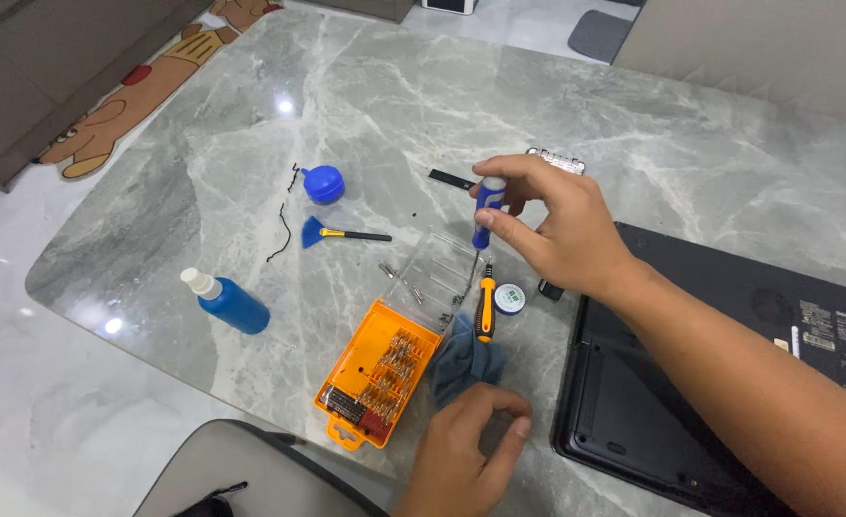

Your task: A person disassembles a laptop by removing the battery and unscrewing the back panel components using a screwdriver.

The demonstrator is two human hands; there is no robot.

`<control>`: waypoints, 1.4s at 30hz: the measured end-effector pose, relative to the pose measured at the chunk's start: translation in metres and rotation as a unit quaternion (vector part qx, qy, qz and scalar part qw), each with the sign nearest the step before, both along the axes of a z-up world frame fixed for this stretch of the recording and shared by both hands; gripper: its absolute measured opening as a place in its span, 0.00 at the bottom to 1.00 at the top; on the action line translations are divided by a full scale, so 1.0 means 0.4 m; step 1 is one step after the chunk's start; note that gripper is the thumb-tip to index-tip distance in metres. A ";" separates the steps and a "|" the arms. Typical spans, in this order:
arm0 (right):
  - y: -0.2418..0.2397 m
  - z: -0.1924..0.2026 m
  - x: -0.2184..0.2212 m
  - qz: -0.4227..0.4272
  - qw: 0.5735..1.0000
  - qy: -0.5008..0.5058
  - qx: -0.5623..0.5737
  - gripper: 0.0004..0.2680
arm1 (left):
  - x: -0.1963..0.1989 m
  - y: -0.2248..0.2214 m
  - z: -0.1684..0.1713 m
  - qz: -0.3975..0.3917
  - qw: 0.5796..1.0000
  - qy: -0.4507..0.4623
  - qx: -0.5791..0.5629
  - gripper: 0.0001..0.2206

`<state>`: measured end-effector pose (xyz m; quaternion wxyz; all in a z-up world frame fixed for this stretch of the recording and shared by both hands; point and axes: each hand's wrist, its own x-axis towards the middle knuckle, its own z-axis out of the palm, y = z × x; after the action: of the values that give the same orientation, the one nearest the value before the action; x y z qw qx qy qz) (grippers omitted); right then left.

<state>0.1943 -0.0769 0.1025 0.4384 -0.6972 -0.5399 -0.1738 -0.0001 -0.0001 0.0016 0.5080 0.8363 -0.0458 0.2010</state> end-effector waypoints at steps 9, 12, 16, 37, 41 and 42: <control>-0.013 0.035 -0.022 0.008 0.999 0.015 0.033 0.12 | 0.002 -0.001 0.020 0.000 0.998 -0.055 -0.009 0.05; -0.030 0.057 -0.031 -0.006 0.996 0.059 0.063 0.12 | 0.007 -0.002 0.027 -0.004 0.998 -0.061 -0.020 0.06; -0.046 0.112 -0.053 -0.016 0.988 0.116 0.103 0.12 | 0.022 0.002 0.052 0.053 0.992 -0.014 -0.109 0.06; -0.042 0.126 -0.056 -0.141 0.866 0.396 0.272 0.13 | 0.183 0.157 0.244 0.180 0.982 0.003 -0.058 0.12; -0.039 0.112 -0.047 -0.145 0.861 0.407 0.267 0.13 | 0.186 0.158 0.247 0.174 0.983 0.014 -0.056 0.09; -0.038 0.109 -0.044 -0.145 0.861 0.410 0.265 0.13 | 0.187 0.157 0.246 0.175 0.983 0.016 -0.054 0.09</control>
<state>0.1768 -0.0923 0.1459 0.7582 -0.6333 -0.1379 -0.0707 0.0749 0.0627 0.1000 0.5100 0.8060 0.1197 0.2756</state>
